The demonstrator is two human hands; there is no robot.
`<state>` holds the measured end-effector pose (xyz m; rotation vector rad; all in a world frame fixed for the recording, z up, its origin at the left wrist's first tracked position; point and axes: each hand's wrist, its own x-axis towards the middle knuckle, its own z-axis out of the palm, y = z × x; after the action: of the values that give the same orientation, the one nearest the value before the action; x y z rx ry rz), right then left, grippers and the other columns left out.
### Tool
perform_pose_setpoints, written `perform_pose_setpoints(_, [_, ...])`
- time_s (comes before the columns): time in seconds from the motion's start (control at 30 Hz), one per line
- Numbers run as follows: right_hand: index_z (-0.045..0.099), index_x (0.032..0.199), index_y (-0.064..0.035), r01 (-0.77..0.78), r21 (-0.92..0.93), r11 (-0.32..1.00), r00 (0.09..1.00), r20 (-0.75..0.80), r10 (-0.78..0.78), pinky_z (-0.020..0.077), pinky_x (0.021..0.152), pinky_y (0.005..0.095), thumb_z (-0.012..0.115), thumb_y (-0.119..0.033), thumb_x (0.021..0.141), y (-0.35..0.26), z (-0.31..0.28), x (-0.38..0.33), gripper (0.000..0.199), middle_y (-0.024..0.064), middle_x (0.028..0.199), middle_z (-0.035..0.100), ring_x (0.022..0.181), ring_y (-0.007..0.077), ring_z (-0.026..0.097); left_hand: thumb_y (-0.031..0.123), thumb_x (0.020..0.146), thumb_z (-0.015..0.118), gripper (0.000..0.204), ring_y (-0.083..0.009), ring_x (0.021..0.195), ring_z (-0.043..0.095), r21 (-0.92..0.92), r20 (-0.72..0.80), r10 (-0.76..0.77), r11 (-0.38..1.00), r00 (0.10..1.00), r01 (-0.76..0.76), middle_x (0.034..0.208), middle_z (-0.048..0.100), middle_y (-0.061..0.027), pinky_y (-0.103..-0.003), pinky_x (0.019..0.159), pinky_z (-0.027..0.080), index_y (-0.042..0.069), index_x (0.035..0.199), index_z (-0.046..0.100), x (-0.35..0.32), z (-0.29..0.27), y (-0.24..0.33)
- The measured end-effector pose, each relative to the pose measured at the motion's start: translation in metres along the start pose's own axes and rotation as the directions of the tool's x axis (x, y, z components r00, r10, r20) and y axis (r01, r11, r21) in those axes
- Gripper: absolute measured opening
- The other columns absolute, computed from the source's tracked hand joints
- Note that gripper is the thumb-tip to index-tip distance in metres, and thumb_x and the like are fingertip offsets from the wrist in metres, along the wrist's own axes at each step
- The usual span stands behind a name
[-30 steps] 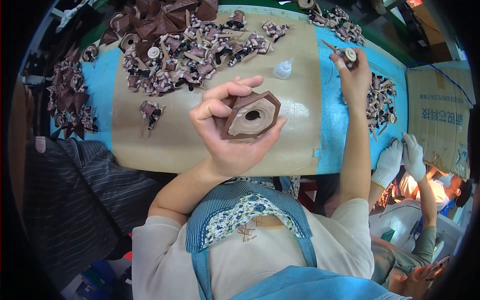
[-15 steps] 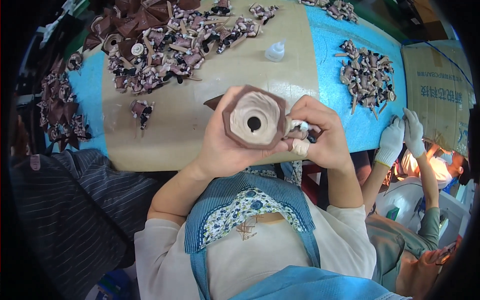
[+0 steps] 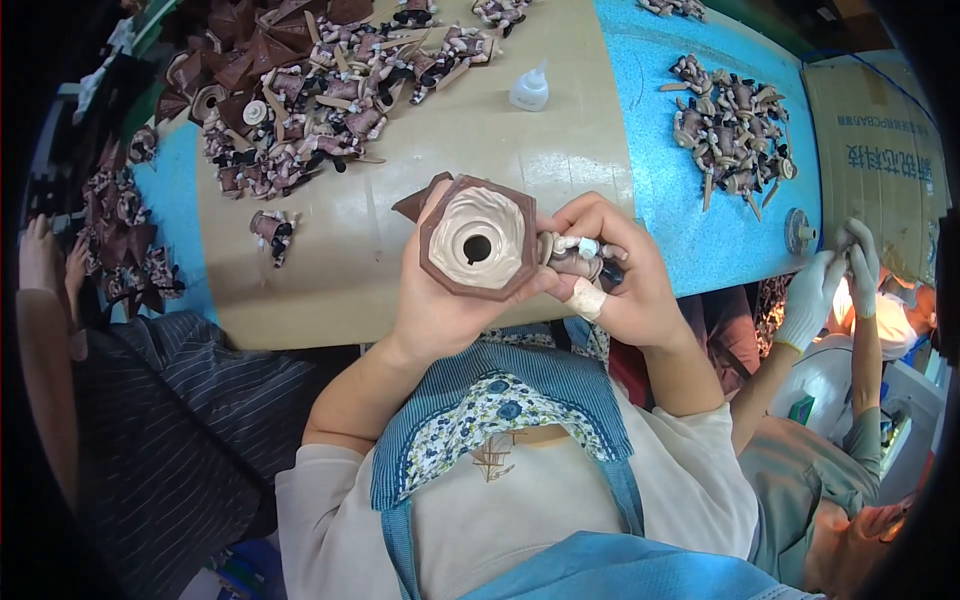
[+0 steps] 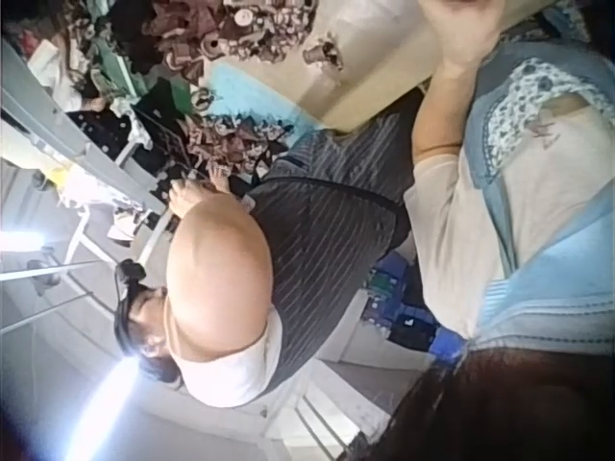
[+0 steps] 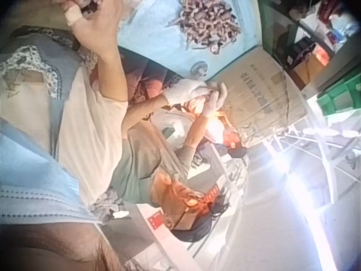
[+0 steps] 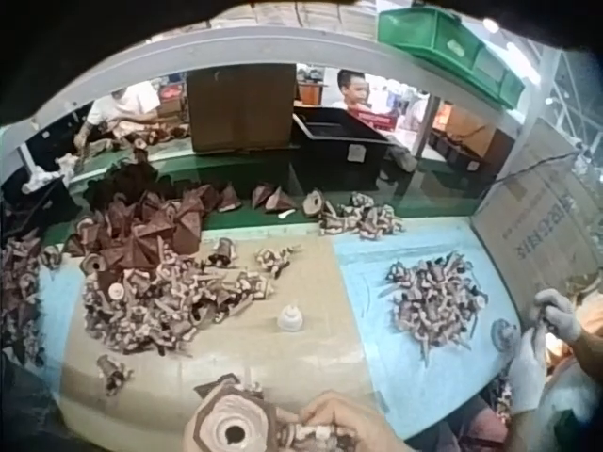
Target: The person assembles figurines by applying glue into hollow base pieces using a squeeze bottle and inserting figurine pieces into each base by hand.
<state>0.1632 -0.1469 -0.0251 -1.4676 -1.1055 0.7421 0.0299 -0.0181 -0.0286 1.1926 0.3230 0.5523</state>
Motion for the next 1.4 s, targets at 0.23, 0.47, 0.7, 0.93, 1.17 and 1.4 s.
perform_pose_setpoints(0.23, [0.051, 0.099, -0.0010, 0.057, -0.079, 0.995, 0.995, -0.074, -0.063, 0.0459, 0.075, 0.0284, 0.071, 0.000, 0.076, -0.002, 0.004, -0.004, 0.031, 0.0094, 0.098, 0.057, 0.087, 0.0154, 0.058, 0.006, 0.068, 0.084, 0.052, -0.0139, 0.085, 0.064, -0.021, -0.178, -0.167, 0.986, 0.970, 0.166, 0.093, 0.065, -0.0070, -0.027, 0.077, 0.051, 0.001, 0.107, 0.051, -0.002, 0.009, 0.003])
perform_pose_setpoints(0.47, [0.052, 0.106, -0.0029, -0.142, 0.391, 0.910, 0.982, -0.064, 0.180, 0.0456, 0.076, 0.0248, 0.070, -0.003, 0.080, -0.022, -0.012, 0.003, 0.031, 0.0038, 0.097, 0.059, 0.086, 0.0098, 0.057, 0.012, 0.062, 0.089, 0.080, -0.0127, 0.107, 0.052, 0.017, 0.166, -0.037, 0.999, 0.985, 0.035, 0.112, 0.053, -0.0056, -0.030, 0.091, 0.044, 0.002, 0.123, 0.038, -0.003, -0.023, 0.009])
perform_pose_setpoints(0.7, [0.050, 0.098, -0.0035, 0.086, -0.199, 0.976, 0.990, 0.129, -0.061, 0.0430, 0.066, 0.0302, 0.070, -0.002, 0.073, -0.046, -0.017, 0.019, 0.032, 0.0079, 0.088, 0.056, 0.074, 0.0186, 0.056, 0.017, 0.063, 0.084, 0.069, -0.0155, 0.092, 0.061, 0.238, 0.236, -0.006, 0.970, 0.972, -0.051, 0.101, 0.061, -0.0097, -0.030, 0.082, 0.048, 0.000, 0.117, 0.045, -0.002, -0.012, 0.007])
perform_pose_setpoints(0.93, [0.050, 0.091, -0.0024, 0.427, -0.528, 0.734, 0.892, 0.379, -0.247, 0.0400, 0.059, 0.0352, 0.071, -0.003, 0.064, -0.068, -0.016, 0.035, 0.035, 0.0112, 0.081, 0.052, 0.069, 0.0268, 0.052, 0.017, 0.063, 0.079, 0.061, -0.0273, 0.082, 0.067, 0.409, 0.234, -0.048, 0.911, 0.971, -0.053, 0.089, 0.064, -0.0150, -0.034, 0.074, 0.052, 0.000, 0.112, 0.047, 0.001, -0.001, 0.018])
perform_pose_setpoints(1.17, [0.049, 0.089, -0.0026, 0.531, -0.459, 0.712, 0.804, 0.539, -0.252, 0.0409, 0.058, 0.0382, 0.070, -0.007, 0.058, -0.064, -0.017, 0.039, 0.038, 0.0114, 0.080, 0.051, 0.068, 0.0296, 0.052, 0.017, 0.061, 0.078, 0.059, -0.0293, 0.081, 0.067, 0.440, 0.296, -0.070, 0.895, 0.953, -0.071, 0.087, 0.064, -0.0161, -0.035, 0.071, 0.052, 0.000, 0.109, 0.048, 0.001, 0.000, 0.019])
perform_pose_setpoints(1.4, [0.047, 0.085, -0.0020, 0.497, -0.288, 0.819, 0.822, 0.459, -0.337, 0.0413, 0.059, 0.0391, 0.066, -0.001, 0.055, -0.055, -0.010, 0.039, 0.036, 0.0122, 0.077, 0.046, 0.068, 0.0301, 0.051, 0.016, 0.059, 0.078, 0.061, -0.0238, 0.082, 0.066, 0.276, 0.319, -0.006, 0.957, 0.948, -0.086, 0.091, 0.063, -0.0129, -0.033, 0.072, 0.051, 0.000, 0.108, 0.047, 0.001, 0.001, 0.005])
